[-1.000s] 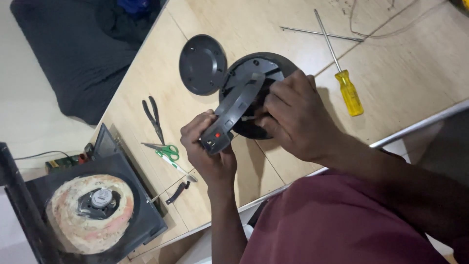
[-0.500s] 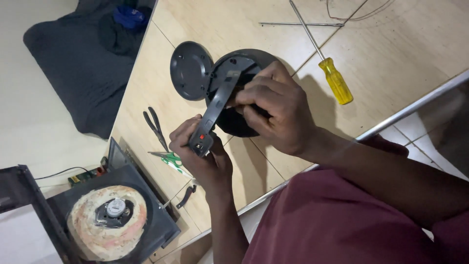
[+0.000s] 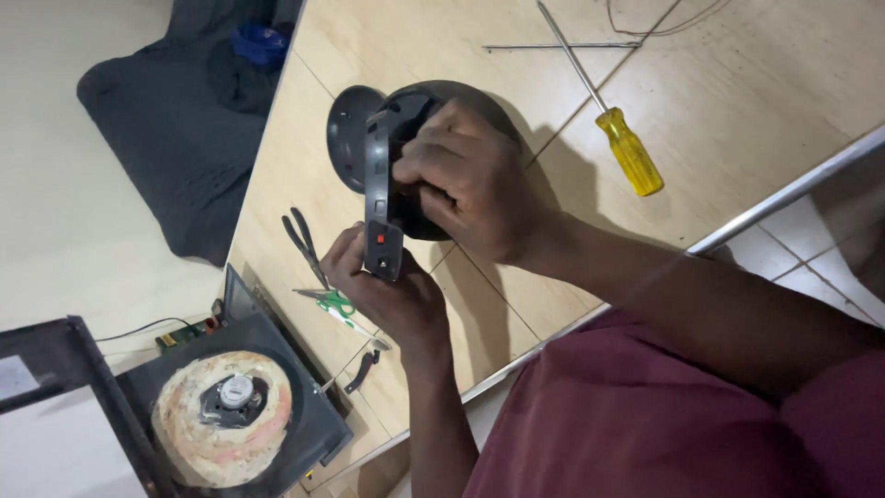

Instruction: Assembling a portable speaker by connecting internal electronics and fitting the plastic housing components together.

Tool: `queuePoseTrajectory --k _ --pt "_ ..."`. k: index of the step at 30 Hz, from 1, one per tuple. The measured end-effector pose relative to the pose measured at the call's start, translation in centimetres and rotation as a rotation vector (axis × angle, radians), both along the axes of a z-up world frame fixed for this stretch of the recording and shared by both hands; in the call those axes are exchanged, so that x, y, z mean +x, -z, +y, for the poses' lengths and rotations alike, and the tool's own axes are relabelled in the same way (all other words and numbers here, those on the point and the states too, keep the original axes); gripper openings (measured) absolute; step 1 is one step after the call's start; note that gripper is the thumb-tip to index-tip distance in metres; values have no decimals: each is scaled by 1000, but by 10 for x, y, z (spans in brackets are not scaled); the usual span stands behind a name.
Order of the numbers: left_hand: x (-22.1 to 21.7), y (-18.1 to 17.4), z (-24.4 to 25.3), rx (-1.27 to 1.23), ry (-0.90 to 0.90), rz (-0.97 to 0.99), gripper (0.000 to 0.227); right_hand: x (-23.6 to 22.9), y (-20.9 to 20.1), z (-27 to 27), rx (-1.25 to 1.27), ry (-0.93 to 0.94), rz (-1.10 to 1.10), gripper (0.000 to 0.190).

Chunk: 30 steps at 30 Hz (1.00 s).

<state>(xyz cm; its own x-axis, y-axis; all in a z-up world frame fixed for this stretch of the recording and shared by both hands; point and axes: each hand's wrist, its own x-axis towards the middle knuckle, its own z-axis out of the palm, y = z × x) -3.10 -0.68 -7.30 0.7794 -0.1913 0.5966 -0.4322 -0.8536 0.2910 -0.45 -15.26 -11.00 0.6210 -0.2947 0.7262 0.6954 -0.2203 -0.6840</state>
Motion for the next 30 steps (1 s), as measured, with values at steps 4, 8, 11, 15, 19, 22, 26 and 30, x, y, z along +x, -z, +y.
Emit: queuePoseTrajectory --k 4,8,11,15,19,22,26,30 --pt "0 0 3 28 110 2 31 -1 -3 2 44 66 12 23" --pt "-1 1 2 -14 105 41 33 -1 -1 11 66 86 44 16" --pt "-2 -4 4 11 86 79 37 -2 -6 14 95 97 64 18" --pt "-1 -6 6 60 65 110 45 -4 -11 16 110 127 84 19" --pt "0 -10 5 63 96 113 38 -10 -13 22 94 173 174 20" --pt "1 -10 4 37 62 101 26 -18 -17 24 103 179 270 23" --pt "0 -11 5 47 75 104 30 -20 -12 28 174 117 258 32" --pt "1 -7 8 1 84 104 32 -11 -6 26 150 211 356 32"
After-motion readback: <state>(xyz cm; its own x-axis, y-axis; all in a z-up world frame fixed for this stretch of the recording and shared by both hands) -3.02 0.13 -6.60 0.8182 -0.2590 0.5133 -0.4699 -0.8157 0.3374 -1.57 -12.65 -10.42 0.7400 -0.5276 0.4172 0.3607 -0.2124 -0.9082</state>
